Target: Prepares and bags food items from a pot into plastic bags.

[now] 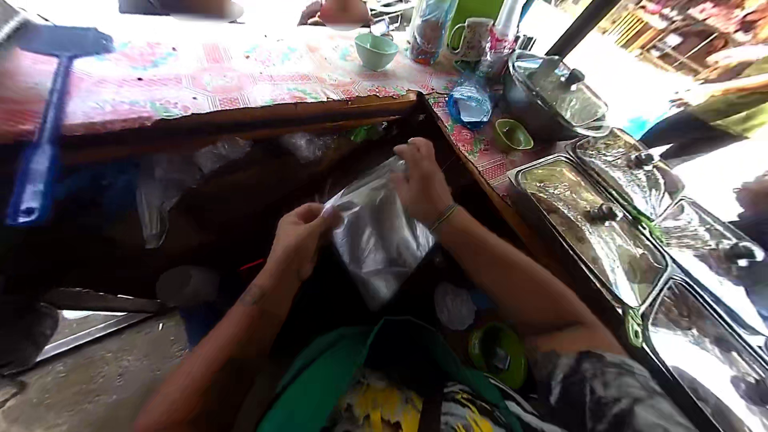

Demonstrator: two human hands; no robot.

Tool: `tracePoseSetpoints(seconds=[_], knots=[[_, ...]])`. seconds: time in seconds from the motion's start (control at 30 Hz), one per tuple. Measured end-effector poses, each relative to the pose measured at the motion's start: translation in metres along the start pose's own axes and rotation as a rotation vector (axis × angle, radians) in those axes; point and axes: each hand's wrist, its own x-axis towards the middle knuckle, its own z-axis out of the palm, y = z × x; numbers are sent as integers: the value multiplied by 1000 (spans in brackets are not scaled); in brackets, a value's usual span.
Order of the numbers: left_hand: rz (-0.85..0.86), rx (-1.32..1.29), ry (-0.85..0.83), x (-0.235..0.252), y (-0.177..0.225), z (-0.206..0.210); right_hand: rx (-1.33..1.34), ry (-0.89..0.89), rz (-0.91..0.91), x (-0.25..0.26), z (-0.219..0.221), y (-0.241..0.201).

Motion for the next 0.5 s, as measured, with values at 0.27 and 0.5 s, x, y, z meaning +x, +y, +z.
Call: tracePoseSetpoints(seconds=[0.27,0.5], knots=[[-98,-191,126,-64,-14,-47,845,-370,109,-66,95,-119],[-94,-719,32,-81,-7,-111,1195,-303,517,-45,112,-129]])
